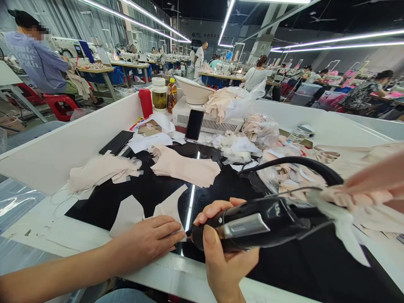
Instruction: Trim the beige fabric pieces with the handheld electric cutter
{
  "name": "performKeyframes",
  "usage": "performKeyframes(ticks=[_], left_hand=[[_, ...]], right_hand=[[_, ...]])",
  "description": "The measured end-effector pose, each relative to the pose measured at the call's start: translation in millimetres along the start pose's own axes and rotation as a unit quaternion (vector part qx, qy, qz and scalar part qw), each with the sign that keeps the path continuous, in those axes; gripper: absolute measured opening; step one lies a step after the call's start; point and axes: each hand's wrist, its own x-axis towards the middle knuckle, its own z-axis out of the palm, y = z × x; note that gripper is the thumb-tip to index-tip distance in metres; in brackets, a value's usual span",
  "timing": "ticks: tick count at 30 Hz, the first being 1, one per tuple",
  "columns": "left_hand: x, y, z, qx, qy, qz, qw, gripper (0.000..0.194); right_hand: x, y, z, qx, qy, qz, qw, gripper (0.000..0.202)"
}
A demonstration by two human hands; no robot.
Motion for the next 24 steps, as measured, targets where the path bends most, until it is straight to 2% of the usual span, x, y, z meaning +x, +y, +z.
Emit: performKeyframes(ticks=[5,11,16,24], left_hand=[[-3,0,1.1,-0.024,-0.010,-0.029,0.999,0.026],[-3,2,-1.5,-0.018,-0.034,-0.039,0.998,0.030],[0,2,-6.0,-0.026,-0.023,-0.057,0.998,0.028],[1,3,-3.7,-0.020,-0.016,-0.069,0.997,0.033]], right_hand=[[1,0,1,0.004,0.001,0.006,1.000,0.036],[10,4,10,0.003,0.043,0.003,0.999,0.041],[14,10,16,0.024,0.029,0.015,0.999,0.039],[12,11,14,-0.002,0.027,0.010,1.000,0.038]])
